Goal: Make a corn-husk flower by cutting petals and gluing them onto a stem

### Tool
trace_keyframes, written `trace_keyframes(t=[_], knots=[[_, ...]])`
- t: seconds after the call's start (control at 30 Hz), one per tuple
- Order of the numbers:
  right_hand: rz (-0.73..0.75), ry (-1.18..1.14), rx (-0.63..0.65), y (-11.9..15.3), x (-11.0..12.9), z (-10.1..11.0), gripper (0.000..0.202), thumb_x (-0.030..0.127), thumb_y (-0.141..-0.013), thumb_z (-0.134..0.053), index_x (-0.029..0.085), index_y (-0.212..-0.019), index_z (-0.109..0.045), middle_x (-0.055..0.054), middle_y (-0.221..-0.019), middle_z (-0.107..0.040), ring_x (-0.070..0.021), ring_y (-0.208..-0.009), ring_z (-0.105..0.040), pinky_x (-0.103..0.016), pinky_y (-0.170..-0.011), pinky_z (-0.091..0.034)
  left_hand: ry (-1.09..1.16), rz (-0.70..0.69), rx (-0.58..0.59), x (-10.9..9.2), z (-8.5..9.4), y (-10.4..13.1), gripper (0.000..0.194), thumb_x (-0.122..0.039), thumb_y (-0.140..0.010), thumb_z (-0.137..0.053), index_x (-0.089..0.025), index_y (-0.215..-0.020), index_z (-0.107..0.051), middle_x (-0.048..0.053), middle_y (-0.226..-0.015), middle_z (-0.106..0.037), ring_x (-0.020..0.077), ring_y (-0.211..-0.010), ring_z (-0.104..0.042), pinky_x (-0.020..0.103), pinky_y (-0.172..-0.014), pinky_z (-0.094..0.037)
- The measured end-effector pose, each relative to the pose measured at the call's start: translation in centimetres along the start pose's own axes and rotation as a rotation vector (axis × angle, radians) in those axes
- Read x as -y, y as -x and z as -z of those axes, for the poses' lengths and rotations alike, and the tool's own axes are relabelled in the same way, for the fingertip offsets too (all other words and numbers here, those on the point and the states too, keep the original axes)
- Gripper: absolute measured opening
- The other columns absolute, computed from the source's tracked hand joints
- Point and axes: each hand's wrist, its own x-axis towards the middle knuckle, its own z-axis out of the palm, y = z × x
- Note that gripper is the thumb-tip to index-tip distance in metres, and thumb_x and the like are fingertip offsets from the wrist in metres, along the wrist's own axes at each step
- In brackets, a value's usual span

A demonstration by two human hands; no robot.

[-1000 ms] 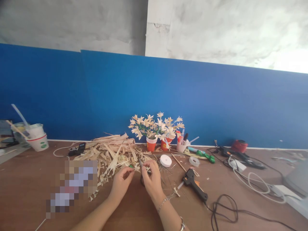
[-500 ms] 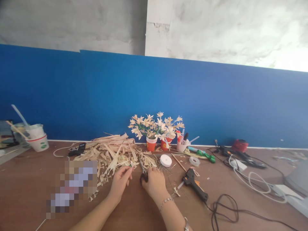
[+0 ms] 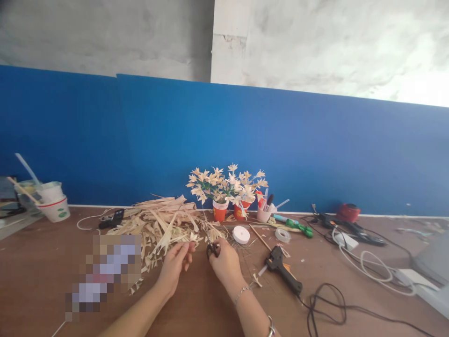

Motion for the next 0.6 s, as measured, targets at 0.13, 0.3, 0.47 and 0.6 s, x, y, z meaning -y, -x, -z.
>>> trace_keyframes(t=[0.13, 0.3, 0.47, 0.6], knots=[[-0.162, -0.366, 0.085, -0.7, -0.5, -0.3, 0.034, 0.012, -0.062, -0.054, 0.015, -0.095, -0.059, 0.001, -0.064, -0.062, -0.0139, -0.057, -0.056, -0.021, -0.054, -0.038, 0.069, 0.053, 0.000, 0.1, 0.0, -0.1, 0.037, -0.049, -0.069, -0.062, -0.013, -0.080, -0.063, 0.003, -0.071, -0.061, 0.0063, -0.048, -0.049, 0.015, -0.036, -0.031], [-0.215, -0.436, 0.247, -0.6, -0.7, 0.0, 0.031, 0.024, -0.061, -0.062, 0.012, -0.090, -0.062, 0.003, -0.052, -0.055, -0.0118, -0.048, -0.049, -0.022, -0.049, -0.035, 0.129, 0.043, 0.016, 0.3, 0.1, -0.2, 0.035, -0.048, -0.070, -0.062, -0.014, -0.077, -0.059, 0.001, -0.068, -0.060, 0.0055, -0.046, -0.049, 0.015, -0.036, -0.030], [-0.175, -0.335, 0.236, -0.5, -0.2, 0.9, 0.027, 0.024, -0.052, -0.072, 0.014, -0.075, -0.064, 0.004, -0.051, -0.053, -0.0108, -0.048, -0.045, -0.023, -0.049, -0.032, 0.149, 0.041, 0.021, 0.1, 0.0, -0.1, 0.033, -0.045, -0.069, -0.063, -0.015, -0.080, -0.057, 0.000, -0.067, -0.060, 0.0053, -0.046, -0.048, 0.014, -0.035, -0.030], [-0.198, -0.693, 0.251, -0.4, 0.7, 0.8, 0.038, 0.029, -0.054, -0.074, 0.015, -0.086, -0.059, 0.005, -0.050, -0.054, -0.0114, -0.046, -0.048, -0.023, -0.048, -0.033, 0.128, 0.049, -0.006, -0.4, -0.1, 0.1, 0.035, -0.045, -0.068, -0.064, -0.015, -0.085, -0.059, 0.000, -0.070, -0.060, 0.0052, -0.046, -0.048, 0.015, -0.036, -0.030]])
